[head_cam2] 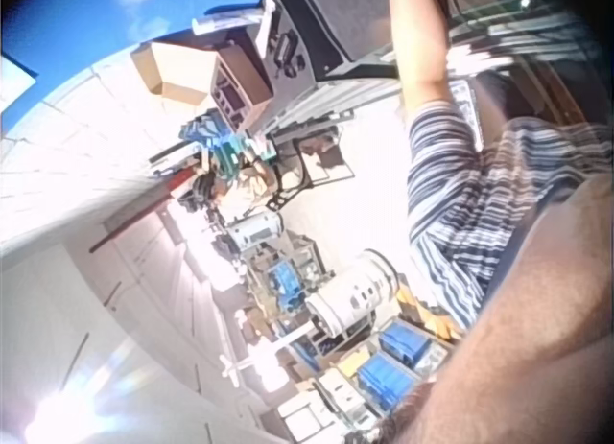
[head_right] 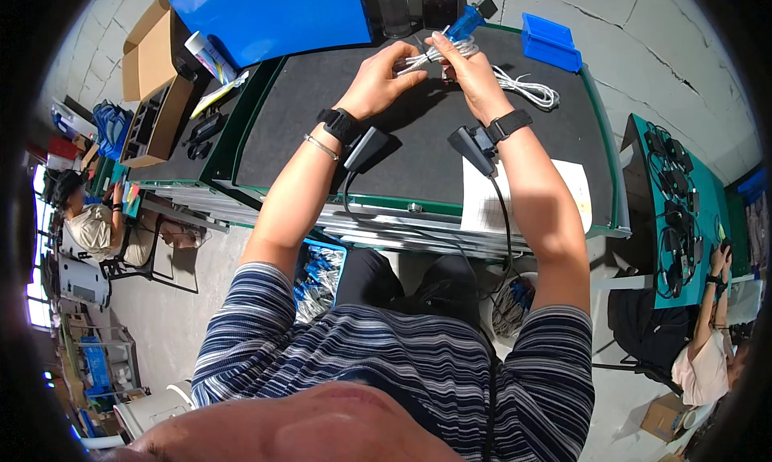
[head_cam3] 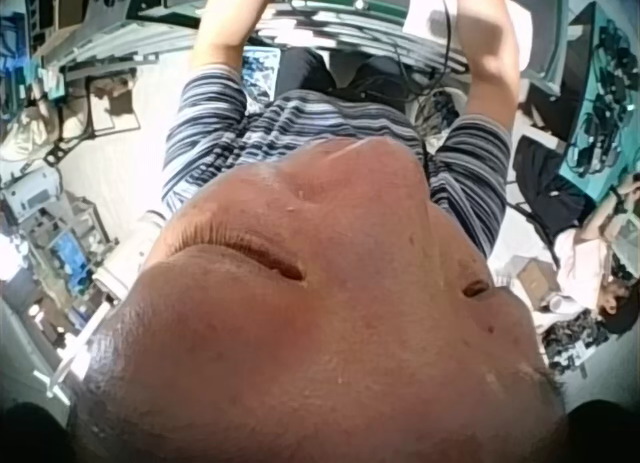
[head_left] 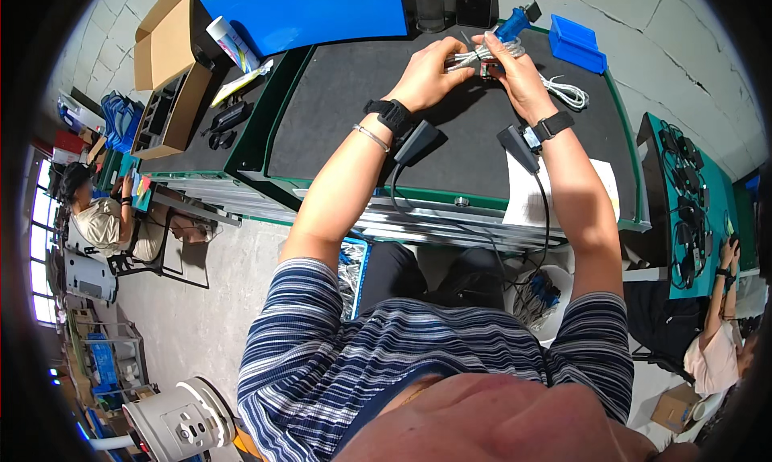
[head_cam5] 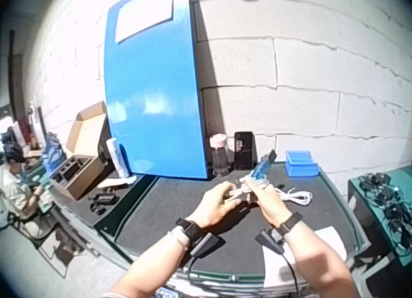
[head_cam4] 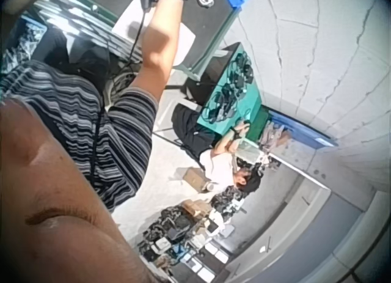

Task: Bundling and organizing various cables and electronic components at a workshop bench.

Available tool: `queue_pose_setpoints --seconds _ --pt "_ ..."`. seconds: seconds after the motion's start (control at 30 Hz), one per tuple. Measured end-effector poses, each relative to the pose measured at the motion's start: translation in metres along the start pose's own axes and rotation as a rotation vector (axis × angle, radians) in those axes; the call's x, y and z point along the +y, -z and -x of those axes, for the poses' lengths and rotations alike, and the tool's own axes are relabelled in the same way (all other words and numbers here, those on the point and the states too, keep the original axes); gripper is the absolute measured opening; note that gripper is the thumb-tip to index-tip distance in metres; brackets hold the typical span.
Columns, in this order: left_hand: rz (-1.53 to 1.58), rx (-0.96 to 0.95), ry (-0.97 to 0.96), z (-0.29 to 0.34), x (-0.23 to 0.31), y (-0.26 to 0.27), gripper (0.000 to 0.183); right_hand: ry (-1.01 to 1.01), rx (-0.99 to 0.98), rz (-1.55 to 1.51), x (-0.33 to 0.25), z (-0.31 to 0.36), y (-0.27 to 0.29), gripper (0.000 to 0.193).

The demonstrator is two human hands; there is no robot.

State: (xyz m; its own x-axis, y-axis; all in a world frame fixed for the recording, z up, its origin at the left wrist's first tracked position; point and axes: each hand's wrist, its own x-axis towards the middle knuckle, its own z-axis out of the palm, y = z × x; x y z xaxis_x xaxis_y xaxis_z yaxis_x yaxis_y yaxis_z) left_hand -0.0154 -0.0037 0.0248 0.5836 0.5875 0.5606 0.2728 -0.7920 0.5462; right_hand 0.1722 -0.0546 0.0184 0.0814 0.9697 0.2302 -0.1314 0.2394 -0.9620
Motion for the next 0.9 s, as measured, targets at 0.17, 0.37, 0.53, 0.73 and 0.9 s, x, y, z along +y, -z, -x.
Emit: queue_pose_setpoints --seconds 0.17,0.37,0.53,0.73,0.9 --pt "0.017 -0.081 0.026 0.001 0.007 0.002 0.042 -0.002 -0.051 -0.075 -0.001 0.000 0.001 0.035" --pt "0.089 -0.244 0.187 0.001 0.017 0.009 0.039 0.005 -0.077 -0.117 -0.002 0.002 0.000 0.034" --pt "0.292 -0.288 0.182 0.002 0.022 0.013 0.037 0.059 -0.198 -0.139 -0.020 0.008 0.001 0.038" --pt "0.679 -0.380 0.177 0.003 0.033 0.013 0.046 0.066 -0.086 -0.323 -0.018 0.005 0.005 0.040" --pt "0.479 -0.337 0.169 0.003 0.015 0.006 0.051 0.015 -0.084 -0.371 -0.014 0.001 0.005 0.033"
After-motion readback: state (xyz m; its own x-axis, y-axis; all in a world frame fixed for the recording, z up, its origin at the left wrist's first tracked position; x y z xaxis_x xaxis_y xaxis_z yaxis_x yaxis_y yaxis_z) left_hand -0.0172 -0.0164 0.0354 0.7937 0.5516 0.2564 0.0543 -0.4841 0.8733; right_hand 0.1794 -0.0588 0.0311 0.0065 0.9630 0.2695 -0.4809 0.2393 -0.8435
